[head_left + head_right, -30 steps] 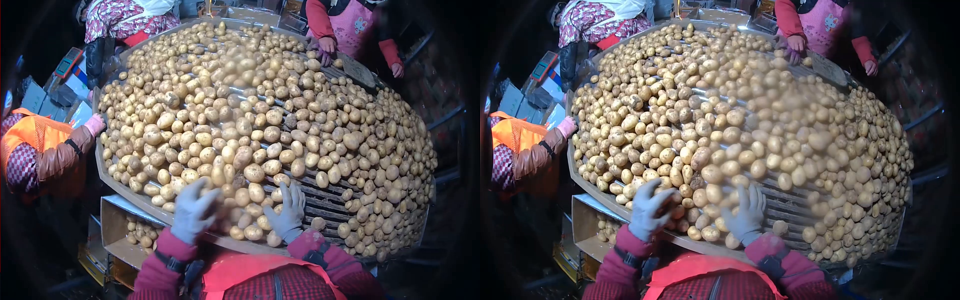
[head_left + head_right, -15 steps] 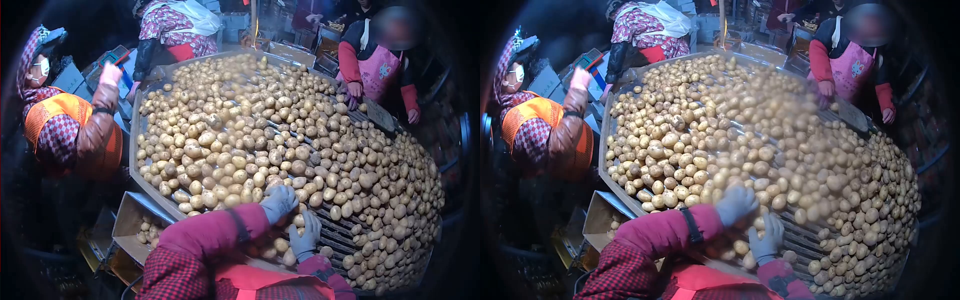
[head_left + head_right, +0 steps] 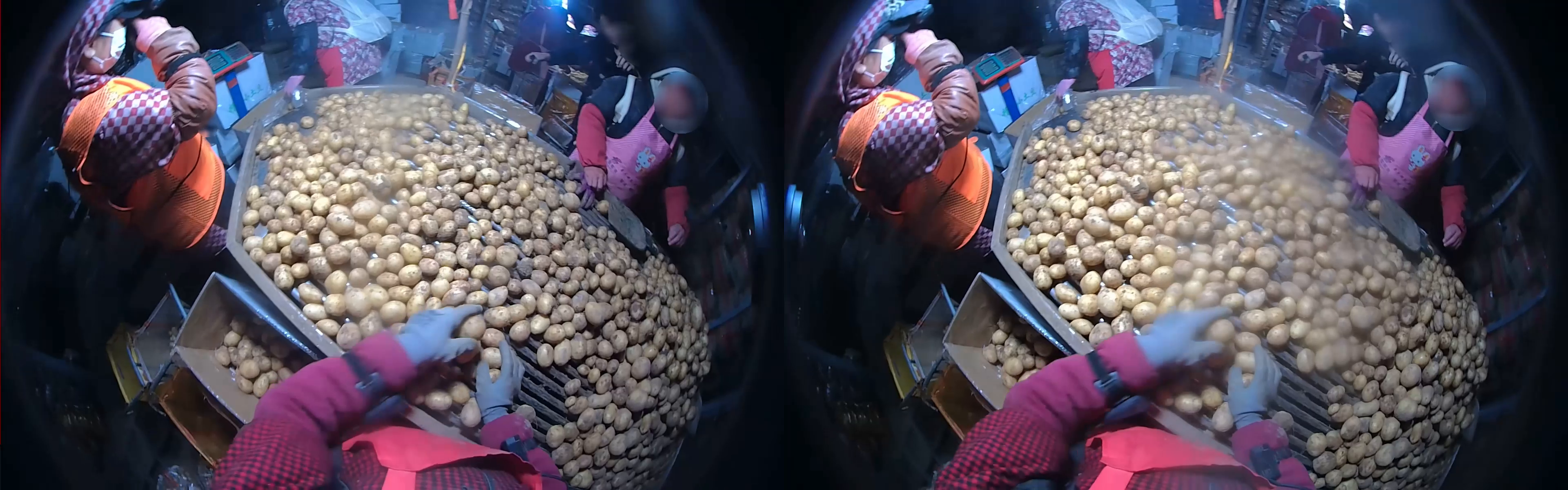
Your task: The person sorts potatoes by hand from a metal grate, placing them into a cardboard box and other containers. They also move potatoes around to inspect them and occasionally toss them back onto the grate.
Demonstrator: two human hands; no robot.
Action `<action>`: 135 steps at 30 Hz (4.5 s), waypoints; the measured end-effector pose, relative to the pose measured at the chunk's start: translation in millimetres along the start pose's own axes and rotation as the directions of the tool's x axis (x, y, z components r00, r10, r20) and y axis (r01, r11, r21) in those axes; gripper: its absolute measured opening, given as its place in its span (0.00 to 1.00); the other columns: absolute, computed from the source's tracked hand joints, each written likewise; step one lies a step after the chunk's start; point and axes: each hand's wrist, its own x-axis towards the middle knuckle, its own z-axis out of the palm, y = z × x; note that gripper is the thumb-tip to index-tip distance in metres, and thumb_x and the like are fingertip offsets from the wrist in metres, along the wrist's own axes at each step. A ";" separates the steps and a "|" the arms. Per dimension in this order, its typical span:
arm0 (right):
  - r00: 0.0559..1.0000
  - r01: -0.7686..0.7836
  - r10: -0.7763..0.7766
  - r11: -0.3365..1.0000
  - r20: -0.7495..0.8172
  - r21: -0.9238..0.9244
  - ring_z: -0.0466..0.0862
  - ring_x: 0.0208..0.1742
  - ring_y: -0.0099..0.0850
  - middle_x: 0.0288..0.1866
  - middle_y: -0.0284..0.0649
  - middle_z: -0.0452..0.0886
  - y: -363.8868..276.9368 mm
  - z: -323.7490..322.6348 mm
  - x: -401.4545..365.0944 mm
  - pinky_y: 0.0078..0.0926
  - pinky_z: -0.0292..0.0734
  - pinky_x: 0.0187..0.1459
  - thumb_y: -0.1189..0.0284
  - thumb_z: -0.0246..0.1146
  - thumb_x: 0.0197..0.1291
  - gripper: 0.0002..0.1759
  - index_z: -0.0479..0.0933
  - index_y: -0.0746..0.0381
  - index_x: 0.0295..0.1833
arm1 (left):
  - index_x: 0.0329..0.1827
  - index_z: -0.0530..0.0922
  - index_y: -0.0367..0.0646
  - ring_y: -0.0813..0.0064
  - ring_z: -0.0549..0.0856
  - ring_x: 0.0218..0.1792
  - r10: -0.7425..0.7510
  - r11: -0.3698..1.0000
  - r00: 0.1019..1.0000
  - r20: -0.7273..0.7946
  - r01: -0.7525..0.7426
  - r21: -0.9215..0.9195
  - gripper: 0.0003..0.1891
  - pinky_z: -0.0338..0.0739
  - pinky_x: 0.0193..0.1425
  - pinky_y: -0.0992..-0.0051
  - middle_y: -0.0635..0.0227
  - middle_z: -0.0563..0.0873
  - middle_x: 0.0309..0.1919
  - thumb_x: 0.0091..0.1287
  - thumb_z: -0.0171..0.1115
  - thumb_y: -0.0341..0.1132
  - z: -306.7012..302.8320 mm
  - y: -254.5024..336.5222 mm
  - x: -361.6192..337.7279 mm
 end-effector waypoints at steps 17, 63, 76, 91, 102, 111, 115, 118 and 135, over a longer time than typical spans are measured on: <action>0.992 -0.048 0.045 0.999 0.119 0.021 0.76 0.69 0.52 0.69 0.52 0.80 5.6 6.7 -1.7 0.49 0.68 0.72 0.67 0.66 0.66 0.32 0.73 0.63 0.74 | 0.72 0.73 0.39 0.73 0.87 0.38 -0.870 0.248 0.422 -0.257 -0.078 -0.966 0.33 0.84 0.37 0.71 0.61 0.86 0.46 0.77 0.59 0.57 -39.0 -72.1 -267.5; 0.956 -0.202 0.236 0.960 -0.172 0.193 0.69 0.71 0.62 0.76 0.55 0.66 -113.0 207.8 268.3 0.63 0.64 0.71 0.50 0.75 0.56 0.47 0.66 0.47 0.80 | 0.71 0.76 0.36 0.40 0.72 0.72 -0.265 0.777 0.847 -0.461 0.470 0.418 0.29 0.62 0.78 0.44 0.48 0.80 0.66 0.68 0.65 0.38 -60.3 -117.9 -116.5; 0.961 0.086 -0.244 0.705 0.127 0.704 0.76 0.74 0.49 0.71 0.54 0.77 -67.8 141.2 313.1 0.40 0.71 0.74 0.58 0.66 0.69 0.28 0.77 0.58 0.71 | 0.65 0.81 0.33 0.40 0.79 0.66 -0.178 0.743 0.866 -0.466 0.429 0.513 0.22 0.74 0.73 0.48 0.44 0.83 0.63 0.71 0.68 0.35 -64.0 -112.9 -110.9; 0.959 -0.249 0.260 0.964 0.115 -0.095 0.81 0.68 0.48 0.64 0.46 0.84 209.4 12.8 430.9 0.44 0.73 0.69 0.41 0.58 0.70 0.34 0.79 0.55 0.68 | 0.68 0.78 0.33 0.40 0.76 0.69 -0.284 0.736 0.878 -0.384 0.457 0.500 0.23 0.68 0.76 0.47 0.43 0.82 0.65 0.74 0.63 0.37 -69.9 -102.3 -101.0; 0.991 0.007 -0.056 0.925 0.119 0.380 0.79 0.69 0.44 0.72 0.44 0.77 225.9 114.9 389.3 0.35 0.74 0.69 0.55 0.63 0.73 0.26 0.77 0.55 0.71 | 0.69 0.78 0.35 0.41 0.75 0.70 -0.229 0.757 0.868 -0.441 0.444 0.480 0.23 0.68 0.77 0.47 0.44 0.82 0.65 0.72 0.66 0.33 -65.8 -101.8 -104.8; 0.976 -0.153 0.135 0.984 0.173 0.089 0.56 0.82 0.62 0.84 0.45 0.62 -28.4 125.0 317.8 0.61 0.59 0.79 0.35 0.63 0.62 0.43 0.70 0.41 0.79 | 0.68 0.78 0.34 0.41 0.76 0.69 -0.184 0.761 0.859 -0.477 0.432 0.484 0.24 0.68 0.75 0.47 0.44 0.82 0.63 0.72 0.65 0.36 -58.2 -124.0 -116.9; 0.982 -0.050 0.020 0.986 0.187 0.157 0.58 0.81 0.60 0.84 0.46 0.62 -80.7 153.2 288.1 0.61 0.63 0.77 0.38 0.63 0.62 0.51 0.57 0.49 0.85 | 0.68 0.78 0.36 0.40 0.73 0.70 -0.206 0.779 0.852 -0.481 0.441 0.446 0.24 0.64 0.76 0.45 0.49 0.81 0.62 0.71 0.64 0.37 -56.0 -129.9 -120.7; 0.880 0.132 -0.168 0.985 0.444 0.111 0.60 0.81 0.56 0.83 0.45 0.62 -118.6 124.5 265.6 0.63 0.66 0.73 0.40 0.64 0.61 0.49 0.61 0.51 0.83 | 0.68 0.78 0.36 0.40 0.73 0.70 -0.207 0.784 0.852 -0.481 0.438 0.439 0.24 0.64 0.76 0.45 0.49 0.82 0.61 0.70 0.64 0.37 -56.9 -132.2 -121.9; 0.987 -0.151 0.145 0.983 0.069 0.104 0.73 0.77 0.50 0.76 0.55 0.74 88.4 82.9 387.6 0.44 0.68 0.76 0.45 0.68 0.65 0.43 0.69 0.57 0.79 | 0.65 0.80 0.39 0.40 0.74 0.69 -0.258 0.784 0.831 -0.492 0.478 0.397 0.24 0.64 0.77 0.46 0.51 0.83 0.60 0.65 0.65 0.32 -59.0 -119.1 -113.6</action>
